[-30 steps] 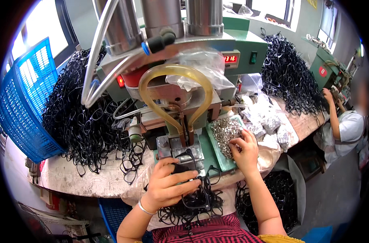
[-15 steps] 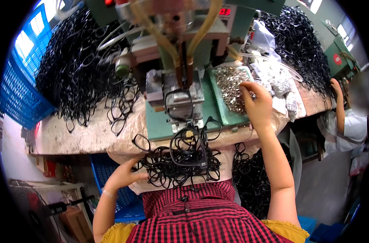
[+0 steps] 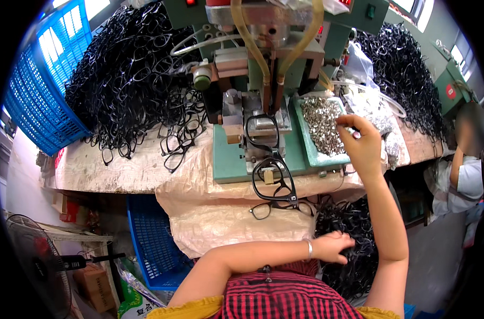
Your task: The person repeatedly picks up black eyeglass frames and small metal components, places them into a press machine, and removes the assembled units. The process is continuous and repetitive, with the person handling frames and components one at a time.
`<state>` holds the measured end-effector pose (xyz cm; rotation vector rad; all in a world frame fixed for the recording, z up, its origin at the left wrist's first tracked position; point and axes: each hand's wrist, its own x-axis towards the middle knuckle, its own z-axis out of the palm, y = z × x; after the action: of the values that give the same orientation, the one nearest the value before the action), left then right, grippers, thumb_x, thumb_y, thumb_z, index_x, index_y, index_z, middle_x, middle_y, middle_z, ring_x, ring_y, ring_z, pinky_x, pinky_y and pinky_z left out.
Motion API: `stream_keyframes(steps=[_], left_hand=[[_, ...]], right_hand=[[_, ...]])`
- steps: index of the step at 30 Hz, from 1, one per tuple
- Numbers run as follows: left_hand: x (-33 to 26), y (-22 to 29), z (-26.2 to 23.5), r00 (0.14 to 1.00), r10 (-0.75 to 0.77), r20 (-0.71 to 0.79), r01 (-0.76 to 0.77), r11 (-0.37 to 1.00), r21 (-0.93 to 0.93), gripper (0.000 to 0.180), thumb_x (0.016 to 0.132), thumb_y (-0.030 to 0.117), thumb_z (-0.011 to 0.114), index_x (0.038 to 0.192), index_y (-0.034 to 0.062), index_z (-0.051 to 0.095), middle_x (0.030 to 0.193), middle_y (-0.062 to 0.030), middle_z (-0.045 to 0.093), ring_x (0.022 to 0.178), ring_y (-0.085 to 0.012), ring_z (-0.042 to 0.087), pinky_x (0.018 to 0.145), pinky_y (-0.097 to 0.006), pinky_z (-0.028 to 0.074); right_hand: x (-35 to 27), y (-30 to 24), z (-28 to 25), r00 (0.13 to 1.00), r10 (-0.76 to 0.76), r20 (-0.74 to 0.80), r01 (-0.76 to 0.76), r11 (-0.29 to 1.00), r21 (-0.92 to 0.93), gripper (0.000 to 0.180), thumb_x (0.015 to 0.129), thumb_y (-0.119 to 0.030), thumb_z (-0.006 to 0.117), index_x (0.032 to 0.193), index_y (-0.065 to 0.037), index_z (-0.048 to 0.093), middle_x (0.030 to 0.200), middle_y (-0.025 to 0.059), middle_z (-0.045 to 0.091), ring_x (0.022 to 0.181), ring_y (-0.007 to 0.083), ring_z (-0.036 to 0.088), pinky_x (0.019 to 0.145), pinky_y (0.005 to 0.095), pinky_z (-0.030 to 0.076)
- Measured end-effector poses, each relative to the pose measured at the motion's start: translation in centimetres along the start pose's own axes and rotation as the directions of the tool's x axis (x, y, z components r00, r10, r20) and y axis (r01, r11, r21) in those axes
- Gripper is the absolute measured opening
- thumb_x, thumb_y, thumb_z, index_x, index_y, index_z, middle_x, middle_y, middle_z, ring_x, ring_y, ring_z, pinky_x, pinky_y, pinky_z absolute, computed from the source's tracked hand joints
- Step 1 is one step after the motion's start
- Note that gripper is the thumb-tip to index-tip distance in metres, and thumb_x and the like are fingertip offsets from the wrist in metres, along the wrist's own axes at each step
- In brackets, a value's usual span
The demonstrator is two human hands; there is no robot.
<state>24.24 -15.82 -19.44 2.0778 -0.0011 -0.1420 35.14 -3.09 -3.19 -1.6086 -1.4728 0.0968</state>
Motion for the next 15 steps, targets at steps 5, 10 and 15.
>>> stream_keyframes(steps=[5, 10, 15], left_hand=[[-8.6, 0.3, -3.8, 0.99, 0.105, 0.089, -0.104, 0.994, -0.018, 0.047, 0.086, 0.026, 0.068, 0.125, 0.0012, 0.061, 0.129, -0.0207, 0.06, 0.119, -0.0368, 0.055, 0.1, -0.043, 0.046], [-27.4, 2.2, -19.8, 0.907, -0.404, -0.119, 0.354, 0.885, -0.303, 0.02, 0.093, 0.015, 0.07, 0.106, 0.001, 0.073, 0.105, -0.0095, 0.074, 0.096, -0.0178, 0.069, 0.084, -0.029, 0.054], [-32.1, -2.1, -25.5, 0.054, -0.038, -0.998, 0.893, 0.45, 0.032, 0.019, 0.083, 0.021, 0.075, 0.083, 0.0035, 0.069, 0.084, -0.0138, 0.07, 0.075, -0.0322, 0.066, 0.065, -0.04, 0.05]], right_hand=[[-2.6, 3.4, -0.1, 0.997, 0.023, -0.079, -0.025, 0.999, -0.023, 0.013, 0.079, -0.001, 0.071, 0.091, -0.002, 0.073, 0.086, 0.0105, 0.07, 0.083, 0.0232, 0.066, 0.079, 0.032, 0.049], [-3.7, 0.1, 0.2, 0.988, 0.139, -0.068, -0.118, 0.959, 0.257, 0.013, 0.075, 0.004, 0.073, 0.088, -0.001, 0.073, 0.087, 0.0077, 0.071, 0.085, 0.0205, 0.066, 0.081, 0.0322, 0.05], [1.3, -6.3, 4.7, 0.998, -0.004, -0.066, 0.037, 0.861, 0.508, 0.024, 0.075, 0.0, 0.074, 0.099, -0.001, 0.07, 0.094, 0.0093, 0.07, 0.088, 0.0193, 0.068, 0.08, 0.0303, 0.052]])
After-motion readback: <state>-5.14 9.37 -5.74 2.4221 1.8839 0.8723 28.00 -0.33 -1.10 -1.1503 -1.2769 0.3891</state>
